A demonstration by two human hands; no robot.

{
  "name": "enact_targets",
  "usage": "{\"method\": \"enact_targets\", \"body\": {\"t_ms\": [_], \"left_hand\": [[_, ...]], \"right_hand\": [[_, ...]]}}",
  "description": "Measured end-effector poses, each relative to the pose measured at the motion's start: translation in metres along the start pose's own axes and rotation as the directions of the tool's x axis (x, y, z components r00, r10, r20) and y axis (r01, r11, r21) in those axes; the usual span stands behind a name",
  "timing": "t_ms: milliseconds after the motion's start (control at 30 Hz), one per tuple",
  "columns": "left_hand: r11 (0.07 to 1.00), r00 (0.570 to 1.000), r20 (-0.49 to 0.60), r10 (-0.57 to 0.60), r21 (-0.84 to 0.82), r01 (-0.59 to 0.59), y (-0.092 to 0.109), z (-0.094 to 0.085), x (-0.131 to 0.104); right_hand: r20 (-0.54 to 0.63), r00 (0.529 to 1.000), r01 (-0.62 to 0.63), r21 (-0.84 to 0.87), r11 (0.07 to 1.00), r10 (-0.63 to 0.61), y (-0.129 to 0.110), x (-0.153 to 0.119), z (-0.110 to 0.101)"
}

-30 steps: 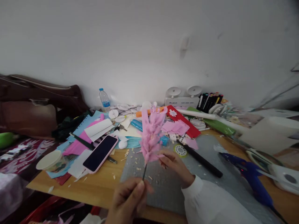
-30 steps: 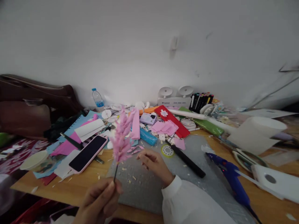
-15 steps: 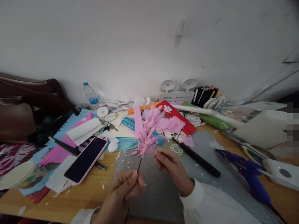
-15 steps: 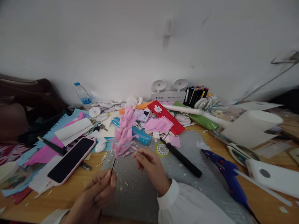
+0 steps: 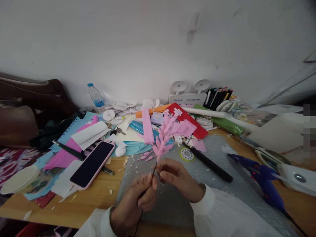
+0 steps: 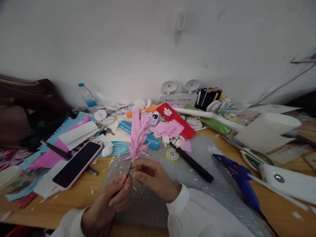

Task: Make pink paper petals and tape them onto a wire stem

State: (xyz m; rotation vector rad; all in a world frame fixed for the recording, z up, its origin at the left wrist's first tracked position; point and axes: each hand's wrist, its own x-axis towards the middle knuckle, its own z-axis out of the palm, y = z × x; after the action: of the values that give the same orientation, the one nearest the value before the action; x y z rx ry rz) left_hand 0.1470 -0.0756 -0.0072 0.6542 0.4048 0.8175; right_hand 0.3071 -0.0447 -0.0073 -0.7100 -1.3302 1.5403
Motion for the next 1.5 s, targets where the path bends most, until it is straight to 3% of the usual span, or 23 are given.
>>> {"method": "enact_targets", "body": {"t_ms": [100,233,333,433,500,567,667,833,1000,1200,1333,1433,1500], "left_hand": [[0.999,1.000,-0.011,-0.010,0.053,0.011,-0.012,0.001,0.008],[0.922,0.977,-0.194,0.085,0.388,-0.003,-0.004,0.003,0.014],[0.760,0.984,-0.123,0.128,0.650,-0.018,0.018,0.003,0.017],[0.586,0.998,-0.051,0.035,0.810,0.021,0.045,0.003,0.021],[0.518,1.000,-0.021,-0.007,0.855,0.021,0.062,0.004,0.024],[0.509,0.999,0.015,-0.031,0.861,0.003,0.075,0.006,0.025],[0.486,0.997,0.053,0.064,0.870,-0.077,0.082,0.009,0.025],[0.460,0.964,0.159,0.214,0.854,-0.243,0.069,0.014,0.020],[0.395,0.932,0.167,0.321,0.871,-0.292,0.061,0.020,0.013],[0.388,0.952,0.143,0.270,0.889,-0.243,0.064,0.028,0.005],[0.443,0.960,0.112,0.256,0.869,-0.220,0.064,0.031,0.004],[0.501,0.974,0.056,0.217,0.850,-0.161,0.068,0.026,0.009],[0.542,0.975,0.004,0.221,0.831,-0.126,0.073,0.016,0.016]], "right_hand": [[-0.053,0.999,0.012,0.008,1.000,-0.011,0.006,0.000,-0.002],[-0.089,0.996,0.018,-0.005,1.000,-0.018,0.011,0.002,-0.004],[-0.110,0.993,0.028,-0.043,0.999,-0.033,0.012,0.004,-0.003],[-0.165,0.983,0.058,-0.117,0.991,-0.077,0.012,0.005,-0.003],[-0.172,0.979,0.081,-0.160,0.984,-0.108,0.009,0.004,-0.003],[-0.144,0.981,0.102,-0.187,0.977,-0.130,0.006,0.002,-0.002],[-0.069,0.987,0.126,-0.208,0.970,-0.143,-0.001,0.000,0.003],[0.003,0.989,0.148,-0.228,0.962,-0.151,-0.002,-0.006,0.012],[0.025,0.984,0.173,-0.304,0.937,-0.174,-0.003,-0.013,0.016],[0.059,0.985,0.172,-0.284,0.943,-0.162,-0.012,-0.014,0.020],[0.044,0.996,0.092,-0.251,0.964,-0.084,-0.009,-0.016,0.019],[0.053,0.998,0.030,-0.201,0.979,-0.020,-0.004,-0.015,0.016],[-0.020,0.999,0.032,-0.204,0.978,-0.037,-0.002,-0.011,0.011]]}}
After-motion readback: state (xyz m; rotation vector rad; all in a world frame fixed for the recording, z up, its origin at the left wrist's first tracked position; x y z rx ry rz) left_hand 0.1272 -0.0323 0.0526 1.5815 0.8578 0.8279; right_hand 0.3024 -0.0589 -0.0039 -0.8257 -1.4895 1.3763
